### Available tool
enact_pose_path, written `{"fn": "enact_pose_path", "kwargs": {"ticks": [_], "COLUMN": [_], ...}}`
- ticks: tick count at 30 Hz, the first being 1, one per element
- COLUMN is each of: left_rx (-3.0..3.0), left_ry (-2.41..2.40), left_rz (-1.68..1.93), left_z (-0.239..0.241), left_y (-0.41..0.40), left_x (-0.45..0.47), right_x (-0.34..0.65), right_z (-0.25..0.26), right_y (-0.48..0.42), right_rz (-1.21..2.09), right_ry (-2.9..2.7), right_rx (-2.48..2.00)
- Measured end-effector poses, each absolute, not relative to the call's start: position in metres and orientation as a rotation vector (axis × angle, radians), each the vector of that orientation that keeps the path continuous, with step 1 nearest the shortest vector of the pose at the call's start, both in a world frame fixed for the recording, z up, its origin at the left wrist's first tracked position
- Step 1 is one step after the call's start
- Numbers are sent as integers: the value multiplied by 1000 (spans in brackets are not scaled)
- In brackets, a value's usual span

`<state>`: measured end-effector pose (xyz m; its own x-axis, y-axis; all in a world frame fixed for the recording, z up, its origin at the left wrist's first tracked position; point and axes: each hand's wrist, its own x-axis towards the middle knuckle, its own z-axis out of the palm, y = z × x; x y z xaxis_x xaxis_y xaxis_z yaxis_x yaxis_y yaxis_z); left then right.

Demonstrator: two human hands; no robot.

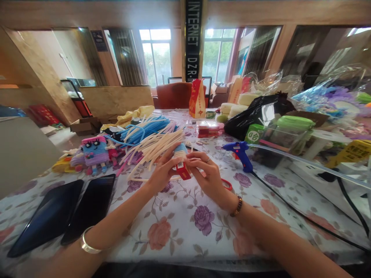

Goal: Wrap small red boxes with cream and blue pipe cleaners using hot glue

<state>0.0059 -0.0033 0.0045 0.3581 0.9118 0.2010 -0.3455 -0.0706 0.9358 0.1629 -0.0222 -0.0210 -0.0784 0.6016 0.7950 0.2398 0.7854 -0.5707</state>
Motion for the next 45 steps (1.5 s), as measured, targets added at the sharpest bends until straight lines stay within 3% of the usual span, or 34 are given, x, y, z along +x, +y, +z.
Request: {"fn": "enact_pose_path", "kwargs": {"ticks": [20,30,45], "left_rx": [1165,1150,1153], "left_ry": [626,603,650], "left_rz": [1265,1289,1294], "left_z": [8,6,3], "left_y": [-3,-1,1], "left_x": [7,6,5], "right_x": [161,161,165], "right_z": [-19,-21,-27], "right_y": [-24,-24,-18], "right_rz": [400,110,200], "right_ry": [-1674,-1824,-1900], "right_rx": [-819,-813,-831]}}
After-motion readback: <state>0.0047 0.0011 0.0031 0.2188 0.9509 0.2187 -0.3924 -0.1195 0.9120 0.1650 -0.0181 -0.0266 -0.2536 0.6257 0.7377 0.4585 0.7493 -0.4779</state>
